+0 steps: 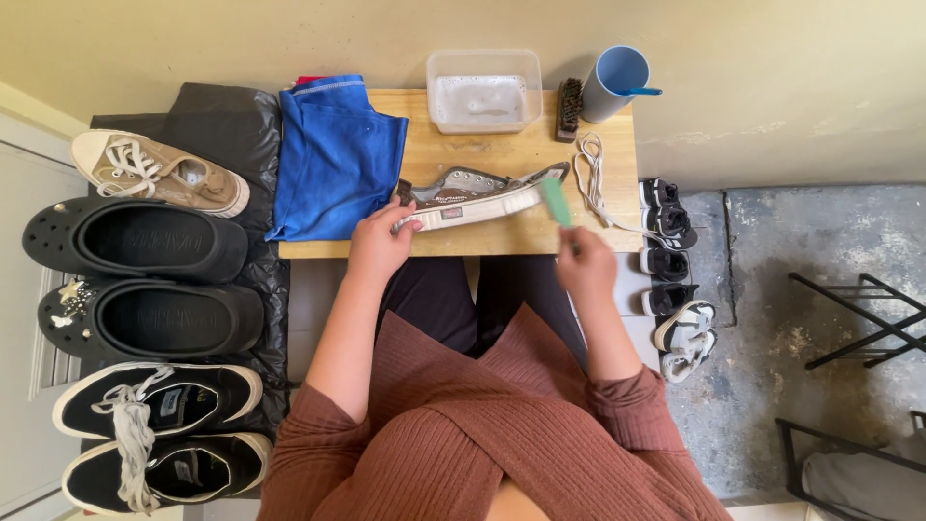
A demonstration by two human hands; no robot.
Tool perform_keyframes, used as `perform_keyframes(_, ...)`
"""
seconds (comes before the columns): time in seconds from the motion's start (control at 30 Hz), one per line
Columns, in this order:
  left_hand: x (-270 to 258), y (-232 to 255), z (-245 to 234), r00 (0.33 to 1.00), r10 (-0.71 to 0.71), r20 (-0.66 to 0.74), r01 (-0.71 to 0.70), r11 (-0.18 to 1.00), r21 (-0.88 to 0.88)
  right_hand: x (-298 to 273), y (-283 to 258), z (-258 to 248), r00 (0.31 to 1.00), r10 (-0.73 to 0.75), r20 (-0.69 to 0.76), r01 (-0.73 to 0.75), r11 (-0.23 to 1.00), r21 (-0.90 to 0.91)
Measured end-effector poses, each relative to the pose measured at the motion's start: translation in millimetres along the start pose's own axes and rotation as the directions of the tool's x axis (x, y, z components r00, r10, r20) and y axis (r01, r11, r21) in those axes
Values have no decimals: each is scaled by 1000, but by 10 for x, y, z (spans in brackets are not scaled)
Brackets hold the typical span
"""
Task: The person scrubs a single sneaker with a green brush, repeatedly dipping it into a container of soapy water. They clean the upper, sole, and interior of the shoe, turning it over to reach different areas.
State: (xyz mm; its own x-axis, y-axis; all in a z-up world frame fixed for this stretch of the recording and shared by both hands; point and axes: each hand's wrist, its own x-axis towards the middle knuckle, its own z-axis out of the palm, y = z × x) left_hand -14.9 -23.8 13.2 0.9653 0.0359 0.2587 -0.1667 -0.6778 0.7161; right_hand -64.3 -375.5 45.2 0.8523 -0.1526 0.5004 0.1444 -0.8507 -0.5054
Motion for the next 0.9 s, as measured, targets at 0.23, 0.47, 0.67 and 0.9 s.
perform_keyframes(0.23,-51,-17,114,1000,23,-5,-23,1000,2,-357,-240,49,994,-111,-15,110,991,-76)
perform_keyframes(0.47,-28,-130,175,1000,15,-4,-15,999,29,-113,-166,40,992,106,68,-108,994,33)
perform_keyframes(0.67,-102,-81,184,1000,21,-19,-21,999,37,58,140,-2,967,190,169,-198,980,31)
perform_keyframes(0.9,-108,-96,199,998,42,-40,-41,999,36,-80,-472,-136,955,151,255,-137,988,-72)
